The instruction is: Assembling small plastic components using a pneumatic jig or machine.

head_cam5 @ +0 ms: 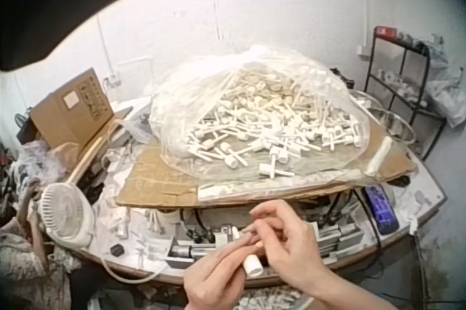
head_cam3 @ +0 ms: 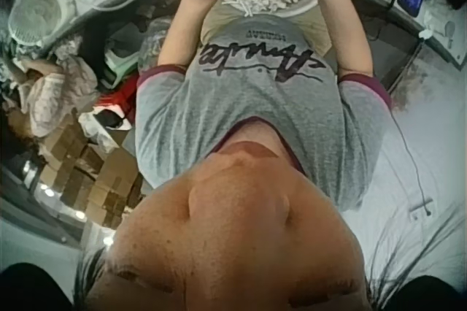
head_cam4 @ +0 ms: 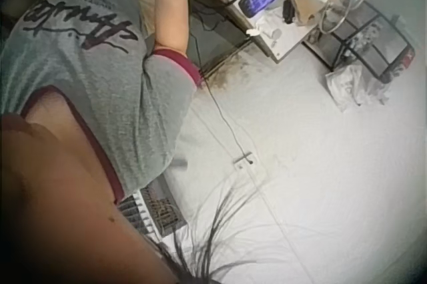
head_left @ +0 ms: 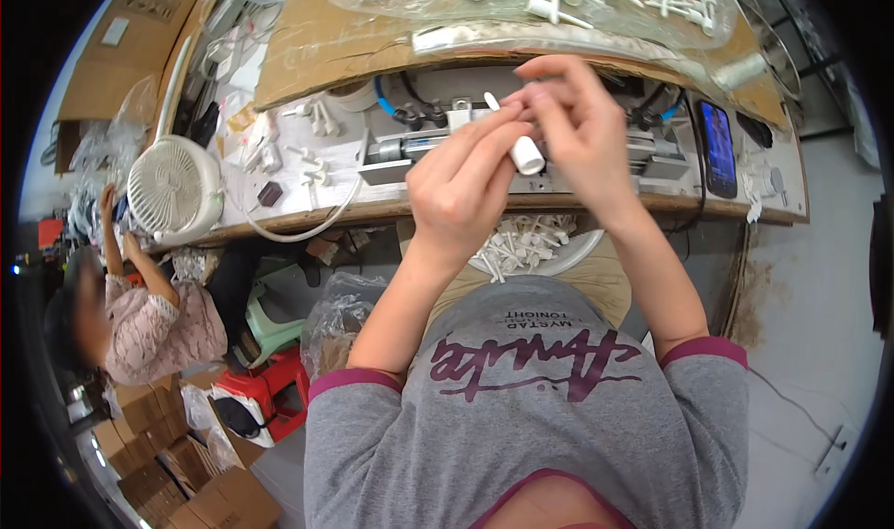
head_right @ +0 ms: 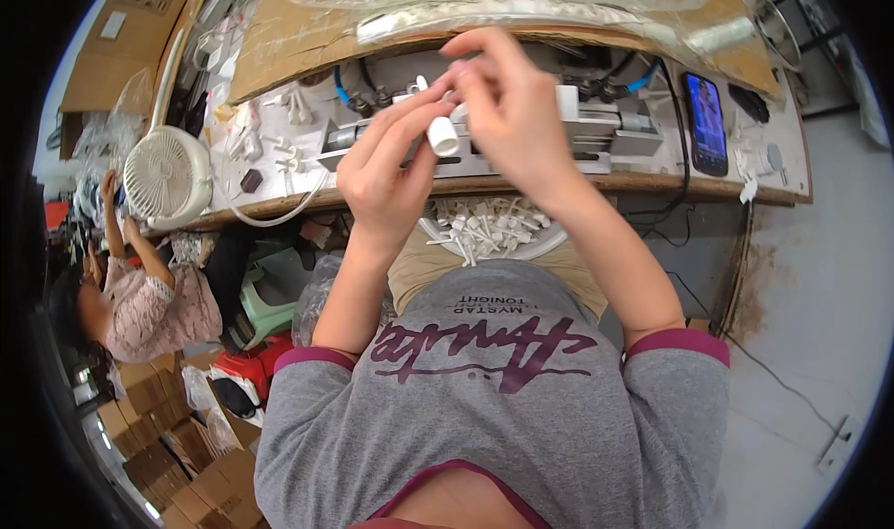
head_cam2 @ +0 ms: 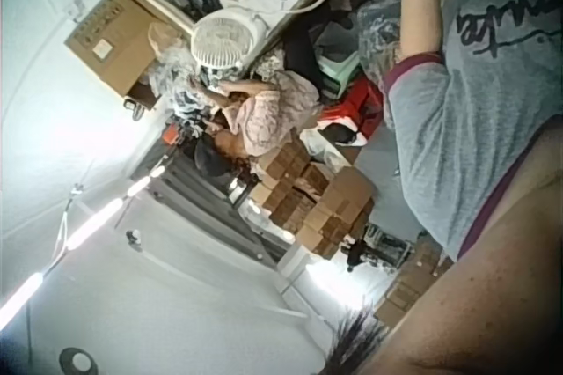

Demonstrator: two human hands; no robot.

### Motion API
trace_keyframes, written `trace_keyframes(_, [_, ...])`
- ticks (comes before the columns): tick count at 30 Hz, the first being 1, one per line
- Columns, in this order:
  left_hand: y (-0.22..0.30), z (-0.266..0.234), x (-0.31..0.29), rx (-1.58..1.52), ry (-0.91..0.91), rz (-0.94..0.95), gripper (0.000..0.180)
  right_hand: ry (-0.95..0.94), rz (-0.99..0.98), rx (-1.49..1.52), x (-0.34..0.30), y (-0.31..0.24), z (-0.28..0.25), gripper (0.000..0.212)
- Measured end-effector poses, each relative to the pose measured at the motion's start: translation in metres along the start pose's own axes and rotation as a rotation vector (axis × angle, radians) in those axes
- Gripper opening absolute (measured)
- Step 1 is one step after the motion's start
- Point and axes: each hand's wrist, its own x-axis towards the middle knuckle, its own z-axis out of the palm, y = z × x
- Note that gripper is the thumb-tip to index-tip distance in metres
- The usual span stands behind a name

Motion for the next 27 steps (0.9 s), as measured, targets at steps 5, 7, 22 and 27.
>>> trace_keyframes(5, [0.010, -0.022, -0.010, -0.165, -0.213, -0.077, 0.041, 0.244, -0.403, -0.731, 0.051, -0.011, -0.027, 0.011])
trace_keyframes(7, [0.014, -0.021, -0.025, -0.179, -0.287, -0.094, 0.040, 0.285, -0.476, -0.927, 0.079, -0.012, -0.036, 0.035])
trace_keyframes(22, [-0.004, 0.028, -0.061, 0.291, -0.494, 0.022, 0.028, 0.054, -0.223, -0.696, 0.120, -0.027, -0.040, 0.025])
trace_keyframes(27, [-0.002, 0.029, -0.051, 0.326, -0.572, 0.016, 0.027, 0.028, -0.371, -0.401, 0.066, -0.029, -0.047, 0.026])
